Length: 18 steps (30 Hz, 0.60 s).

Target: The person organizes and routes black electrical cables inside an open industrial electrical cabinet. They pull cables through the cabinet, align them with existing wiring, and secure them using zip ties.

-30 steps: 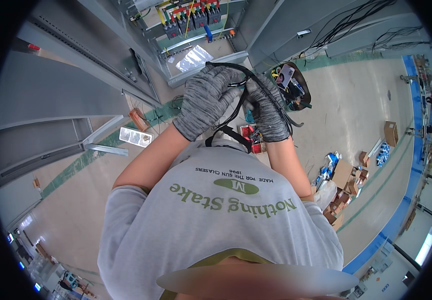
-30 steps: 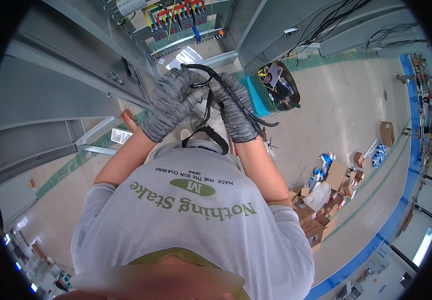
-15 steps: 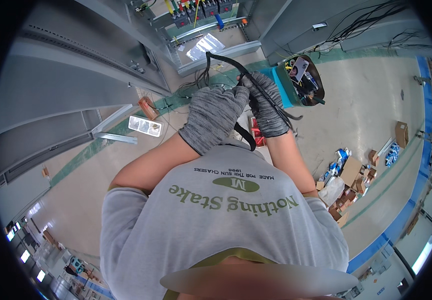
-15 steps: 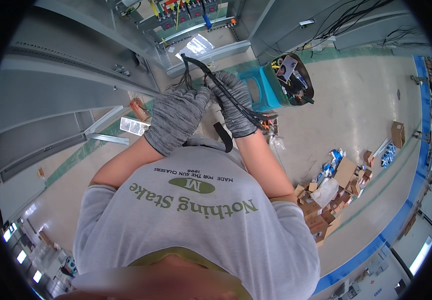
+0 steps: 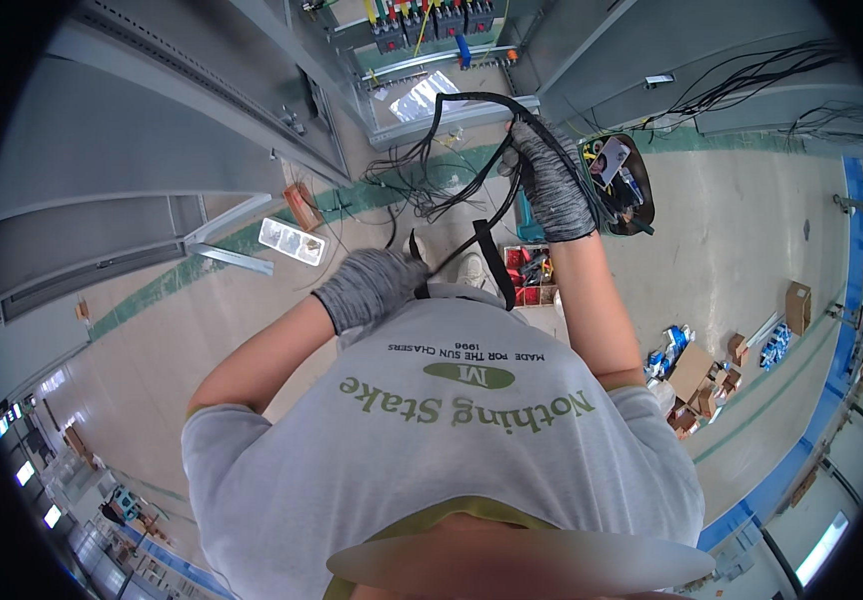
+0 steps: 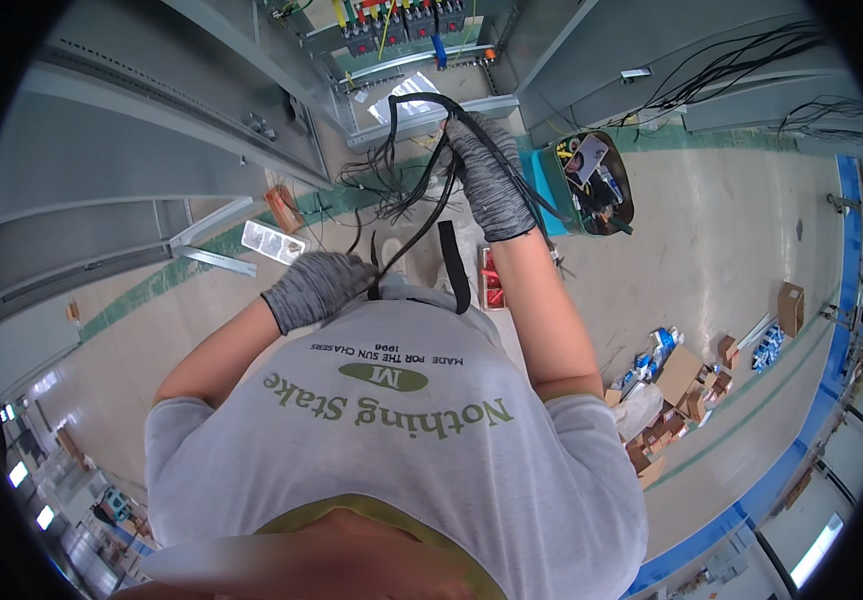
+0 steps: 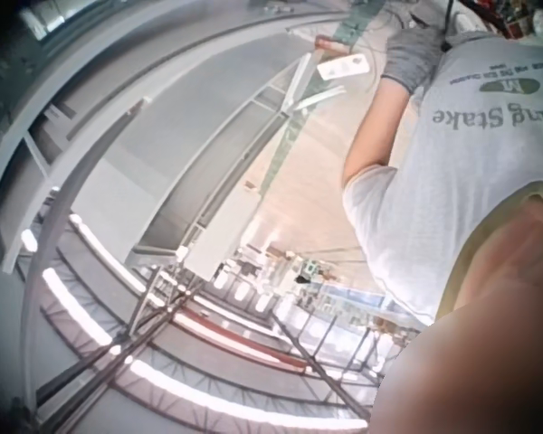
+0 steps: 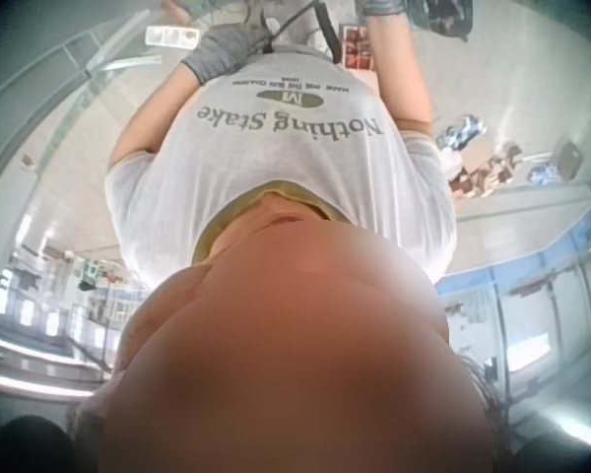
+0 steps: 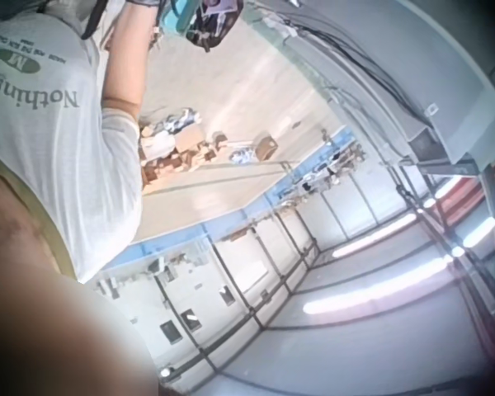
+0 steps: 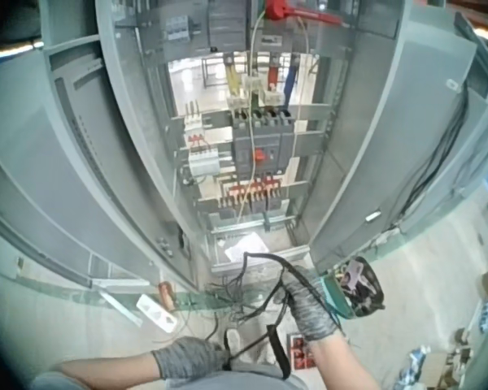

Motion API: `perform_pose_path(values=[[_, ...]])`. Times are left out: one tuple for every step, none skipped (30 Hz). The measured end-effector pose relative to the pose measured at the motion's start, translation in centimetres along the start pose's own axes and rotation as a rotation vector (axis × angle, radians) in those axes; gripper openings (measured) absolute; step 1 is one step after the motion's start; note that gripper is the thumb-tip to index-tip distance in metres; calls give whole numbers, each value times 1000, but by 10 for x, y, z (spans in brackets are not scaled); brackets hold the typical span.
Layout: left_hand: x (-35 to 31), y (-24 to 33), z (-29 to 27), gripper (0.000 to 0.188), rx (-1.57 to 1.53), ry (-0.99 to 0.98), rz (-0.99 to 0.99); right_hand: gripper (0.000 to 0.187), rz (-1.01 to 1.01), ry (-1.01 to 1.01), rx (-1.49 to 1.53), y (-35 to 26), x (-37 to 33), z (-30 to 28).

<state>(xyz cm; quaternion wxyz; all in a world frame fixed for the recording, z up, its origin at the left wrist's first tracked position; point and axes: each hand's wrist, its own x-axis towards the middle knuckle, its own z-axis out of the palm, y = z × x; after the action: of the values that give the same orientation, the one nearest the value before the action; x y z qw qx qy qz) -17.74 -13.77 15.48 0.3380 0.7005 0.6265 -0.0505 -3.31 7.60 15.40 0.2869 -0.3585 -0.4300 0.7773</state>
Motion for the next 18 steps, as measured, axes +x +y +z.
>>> perform_pose_path(values=[[4,-14,6,25,107,77,-27,18,8,11,51,-1,-1,1],[9,-14,-6,24,132,299,-80,18,1,-20,50,-3,-2,2],[21,-13,-23,23,74,614,17,17,-6,-49,50,-4,-4,3],[35,-11,-37,23,15,930,116,17,-14,-80,51,-5,-6,5],[49,-2,-42,23,-338,954,128,16,-23,-115,50,-6,-6,8],[64,9,-46,24,-694,964,136,17,-7,-135,47,-8,-7,9],[80,12,-44,25,-891,932,208,18,6,-151,44,-11,-9,8],[99,14,-41,25,-1091,889,286,18,17,-161,38,-16,-11,7],[109,15,-36,26,-1289,837,367,19,2,-179,-68,-27,-17,8],[106,21,-46,21,-1168,867,275,20,-13,-189,-168,-40,-24,8],[102,26,-51,19,-1104,904,302,20,-26,-201,-267,-49,-30,7],[100,32,-55,17,-1039,941,329,21,-68,-206,-255,-47,-32,1],[96,37,-60,15,-965,975,354,21,-80,-230,-252,-48,-32,-3],[91,46,-66,11,-1094,944,359,21,-93,-253,-250,-48,-32,-7],[91,52,-65,10,-1125,942,342,21,-106,-277,-250,-48,-34,-11],[92,57,-64,10,-1149,944,324,20,-151,-243,-233,-46,-37,-11],[92,62,-62,9,-1174,948,306,20,-196,-210,-216,-40,-41,-9],[90,69,-59,8,-1148,1000,298,20,-240,-177,-200,-37,-44,-8]])
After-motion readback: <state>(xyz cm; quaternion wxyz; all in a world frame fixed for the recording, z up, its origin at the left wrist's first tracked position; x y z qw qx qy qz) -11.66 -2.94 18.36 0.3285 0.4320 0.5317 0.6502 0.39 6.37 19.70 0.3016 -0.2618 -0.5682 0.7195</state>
